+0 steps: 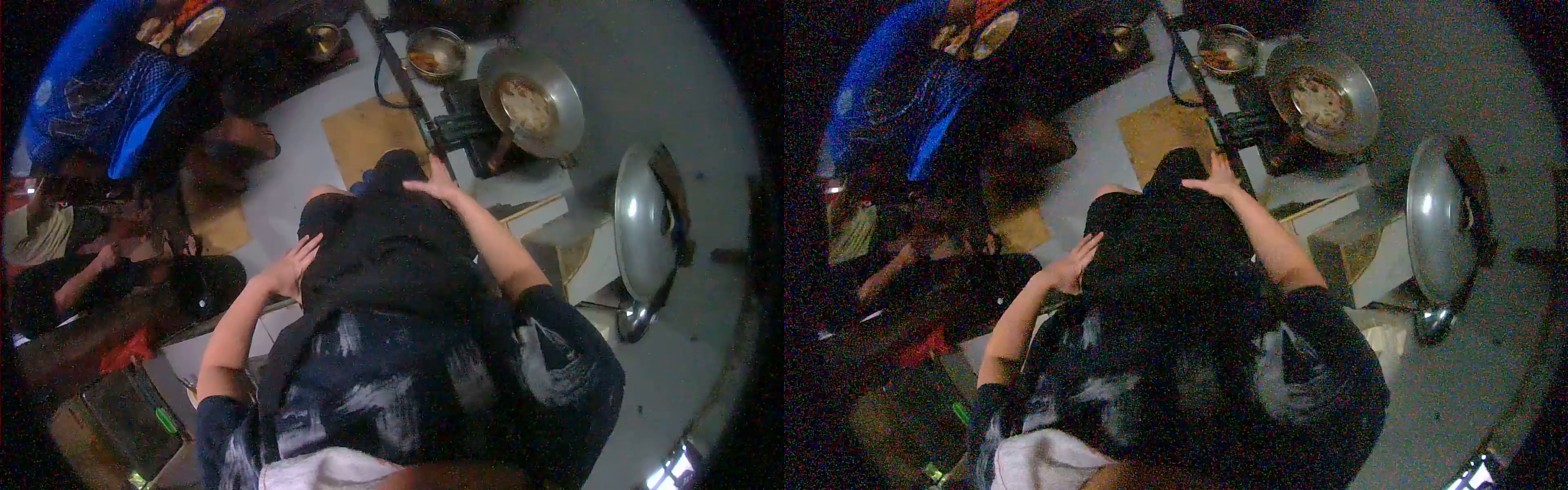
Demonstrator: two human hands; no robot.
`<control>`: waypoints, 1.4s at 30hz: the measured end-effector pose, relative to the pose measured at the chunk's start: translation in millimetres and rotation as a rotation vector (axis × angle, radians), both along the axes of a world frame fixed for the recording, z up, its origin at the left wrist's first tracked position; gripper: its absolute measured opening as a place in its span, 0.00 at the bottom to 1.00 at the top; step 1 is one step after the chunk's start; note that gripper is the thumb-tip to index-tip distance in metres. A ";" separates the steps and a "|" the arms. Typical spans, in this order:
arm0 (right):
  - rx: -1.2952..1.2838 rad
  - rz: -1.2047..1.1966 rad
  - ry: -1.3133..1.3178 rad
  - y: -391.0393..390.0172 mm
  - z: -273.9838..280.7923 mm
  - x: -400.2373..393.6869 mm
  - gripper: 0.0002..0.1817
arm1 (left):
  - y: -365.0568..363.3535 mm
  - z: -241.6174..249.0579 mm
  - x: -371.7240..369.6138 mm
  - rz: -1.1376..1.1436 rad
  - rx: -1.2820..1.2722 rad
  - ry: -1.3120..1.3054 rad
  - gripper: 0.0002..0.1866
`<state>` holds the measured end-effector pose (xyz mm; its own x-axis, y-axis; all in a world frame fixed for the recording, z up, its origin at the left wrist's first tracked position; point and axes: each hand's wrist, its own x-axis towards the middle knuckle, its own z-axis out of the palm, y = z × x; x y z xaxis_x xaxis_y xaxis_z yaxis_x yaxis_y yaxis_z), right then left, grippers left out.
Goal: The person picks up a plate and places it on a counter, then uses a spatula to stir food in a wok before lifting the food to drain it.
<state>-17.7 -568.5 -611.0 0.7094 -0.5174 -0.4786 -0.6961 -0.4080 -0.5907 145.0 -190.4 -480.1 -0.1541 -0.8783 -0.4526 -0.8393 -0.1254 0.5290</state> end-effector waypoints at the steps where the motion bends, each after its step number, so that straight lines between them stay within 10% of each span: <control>1: -0.002 -0.004 0.001 -3.6 -7.8 4.0 0.70 | 0.5 0.6 -1.4 -0.004 -0.002 0.001 0.64; 9: -0.273 -0.083 -0.192 -35.5 3.2 39.5 0.62 | -1.4 6.5 -1.1 -0.007 -0.012 -0.012 0.63; 14: 0.346 0.009 -0.281 -11.4 92.0 17.4 0.62 | -1.0 5.5 -0.2 0.004 -0.016 0.020 0.63; 16: 0.185 0.095 -0.263 -10.5 -4.2 6.9 0.65 | -3.9 6.4 0.1 -0.001 -0.006 0.022 0.63; 27: -0.242 0.020 -0.043 -20.8 20.9 32.9 0.63 | -2.3 -0.1 3.9 -0.010 -0.102 0.034 0.62; 35: 0.320 0.034 -0.157 -19.4 37.0 -3.1 0.62 | -5.4 1.8 2.8 0.005 -0.050 0.059 0.64; 42: -0.159 0.044 -0.100 -11.1 18.6 4.6 0.64 | -6.8 -2.3 4.2 -0.037 -0.087 0.049 0.66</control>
